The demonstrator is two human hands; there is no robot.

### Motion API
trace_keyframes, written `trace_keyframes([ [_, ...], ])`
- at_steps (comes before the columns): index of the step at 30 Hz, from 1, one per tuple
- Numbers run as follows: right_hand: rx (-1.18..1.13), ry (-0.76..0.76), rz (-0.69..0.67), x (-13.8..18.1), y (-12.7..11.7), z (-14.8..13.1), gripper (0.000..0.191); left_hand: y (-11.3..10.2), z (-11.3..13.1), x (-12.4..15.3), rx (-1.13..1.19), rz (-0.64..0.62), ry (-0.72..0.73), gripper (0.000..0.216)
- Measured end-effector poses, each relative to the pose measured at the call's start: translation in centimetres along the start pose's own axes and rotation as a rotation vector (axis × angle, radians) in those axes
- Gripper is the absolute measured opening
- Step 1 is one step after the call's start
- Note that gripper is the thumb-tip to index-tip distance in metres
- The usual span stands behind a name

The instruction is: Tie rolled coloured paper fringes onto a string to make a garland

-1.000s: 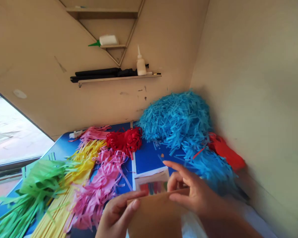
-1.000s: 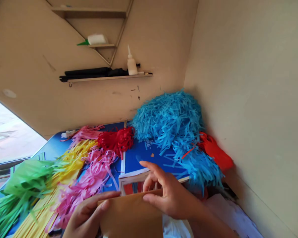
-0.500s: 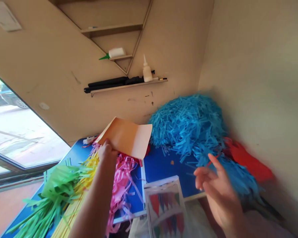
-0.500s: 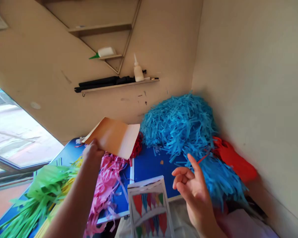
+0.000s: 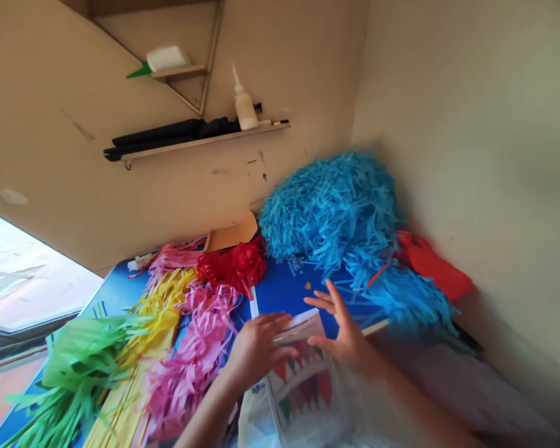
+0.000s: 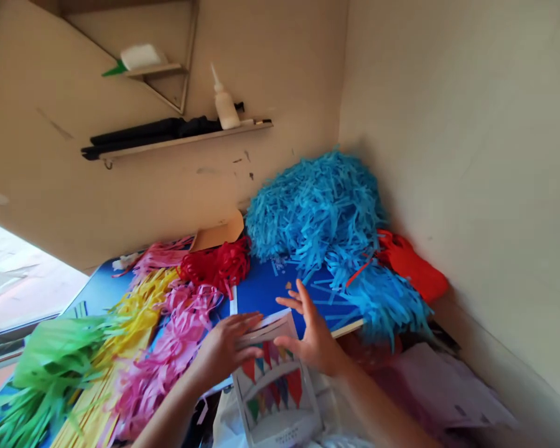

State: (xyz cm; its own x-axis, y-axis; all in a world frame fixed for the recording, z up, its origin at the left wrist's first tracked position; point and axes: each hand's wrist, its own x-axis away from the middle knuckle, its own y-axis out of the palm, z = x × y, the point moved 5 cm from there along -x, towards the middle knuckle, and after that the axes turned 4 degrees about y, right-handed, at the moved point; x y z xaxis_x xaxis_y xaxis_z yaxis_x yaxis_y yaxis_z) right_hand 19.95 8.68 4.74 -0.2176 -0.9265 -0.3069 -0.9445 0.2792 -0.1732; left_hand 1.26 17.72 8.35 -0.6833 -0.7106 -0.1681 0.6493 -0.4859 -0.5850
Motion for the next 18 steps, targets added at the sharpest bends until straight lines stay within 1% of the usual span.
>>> trace_keyframes([
  [1, -0.044, 0.022, -0.055, -0.2, 0.7, 0.3, 0.102, 0.5, 0.2, 1.0, -0.138, -0.023, 0.061, 0.046],
  [2, -0.1, 0.05, -0.093, -0.1, 1.2, 0.4, 0.1, 0.6, 0.4, 1.9, -0.213, 0.007, 0.113, 0.04],
  [5, -0.25, 0.103, -0.134, 1.3, 1.8, -0.2, 0.095, 0.2, 2.0, 4.7, -0.308, 0.142, 0.347, 0.029],
  [7, -0.292, 0.076, -0.135, 2.7, 1.8, -1.0, 0.095, 0.1, 3.3, 6.4, -0.347, 0.207, 0.479, 0.029],
  [8, -0.3, 0.051, -0.131, 3.3, 1.8, -1.5, 0.093, 0.1, 3.8, 7.1, -0.353, 0.225, 0.517, 0.03],
  [11, -0.325, -0.055, -0.109, 4.5, 1.7, -2.6, 0.085, 0.4, 4.7, 8.7, -0.352, 0.227, 0.565, 0.031],
  [13, -0.341, -0.113, -0.101, 4.8, 1.7, -3.3, 0.084, 0.4, 5.2, 9.3, -0.366, 0.218, 0.594, 0.03],
  [15, -0.37, -0.169, -0.105, 4.6, 1.5, -4.2, 0.087, 0.2, 5.9, 9.9, -0.405, 0.219, 0.633, 0.03],
  [18, -0.483, -0.219, -0.147, 3.8, 1.2, -5.3, 0.1, -0.4, 7.0, 10.2, -0.496, 0.256, 0.656, 0.033],
])
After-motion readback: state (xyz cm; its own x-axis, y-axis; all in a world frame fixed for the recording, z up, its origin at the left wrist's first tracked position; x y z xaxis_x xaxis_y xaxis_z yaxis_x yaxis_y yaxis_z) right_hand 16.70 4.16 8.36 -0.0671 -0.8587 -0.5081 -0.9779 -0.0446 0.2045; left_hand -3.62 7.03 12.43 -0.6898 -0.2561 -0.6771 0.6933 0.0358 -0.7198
